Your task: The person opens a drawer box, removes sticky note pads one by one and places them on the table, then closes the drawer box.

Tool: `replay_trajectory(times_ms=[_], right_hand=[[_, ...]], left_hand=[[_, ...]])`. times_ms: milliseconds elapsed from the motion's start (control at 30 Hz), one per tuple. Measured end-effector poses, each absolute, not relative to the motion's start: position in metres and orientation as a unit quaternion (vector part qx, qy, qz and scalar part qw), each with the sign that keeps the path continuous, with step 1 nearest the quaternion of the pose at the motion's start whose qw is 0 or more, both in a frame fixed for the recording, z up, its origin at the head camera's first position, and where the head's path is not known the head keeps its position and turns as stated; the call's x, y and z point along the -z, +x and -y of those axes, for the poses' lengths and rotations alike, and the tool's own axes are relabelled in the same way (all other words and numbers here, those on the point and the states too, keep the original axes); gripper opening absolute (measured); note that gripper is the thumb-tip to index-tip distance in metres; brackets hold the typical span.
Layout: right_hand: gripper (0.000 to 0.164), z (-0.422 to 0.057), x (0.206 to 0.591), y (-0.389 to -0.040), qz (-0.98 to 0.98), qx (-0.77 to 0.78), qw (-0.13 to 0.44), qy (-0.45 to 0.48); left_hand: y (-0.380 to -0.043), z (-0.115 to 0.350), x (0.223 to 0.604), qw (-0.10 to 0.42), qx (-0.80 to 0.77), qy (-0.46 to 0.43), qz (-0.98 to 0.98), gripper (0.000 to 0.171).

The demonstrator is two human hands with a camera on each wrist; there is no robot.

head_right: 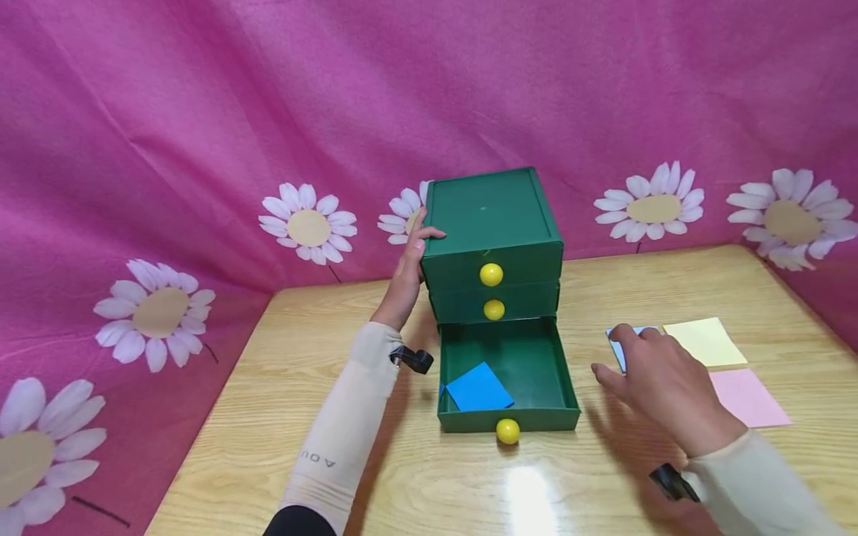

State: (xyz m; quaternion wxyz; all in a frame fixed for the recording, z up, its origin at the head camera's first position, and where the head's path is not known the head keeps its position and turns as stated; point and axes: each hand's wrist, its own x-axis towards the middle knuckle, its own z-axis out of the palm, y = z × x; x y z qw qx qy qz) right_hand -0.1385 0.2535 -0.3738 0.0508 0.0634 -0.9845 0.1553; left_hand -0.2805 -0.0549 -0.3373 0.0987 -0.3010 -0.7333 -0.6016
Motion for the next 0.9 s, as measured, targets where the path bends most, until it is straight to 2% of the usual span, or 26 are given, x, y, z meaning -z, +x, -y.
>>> replay_trajectory(times_ms=[267,633,900], right_hand=[[0.048,-0.225,0.364,-0.138,0.98,-0.156,0.063,0.106],[0.056,-0.199,0.357,-0.141,0.978,-0.173,0.025,0.117],[0.051,-0.187,0.359,-0.143,0.974,-0.181,0.026,0.131]], left_hand=[[-0.28,0.056,0.337,0.098,0.596,-0.302,0.737,0.034],[-0.278,0.055,0.332,0.097,0.599,-0.298,0.737,0.035],[-0.278,0.054,0.334,0.091,0.598,-0.291,0.741,0.035]])
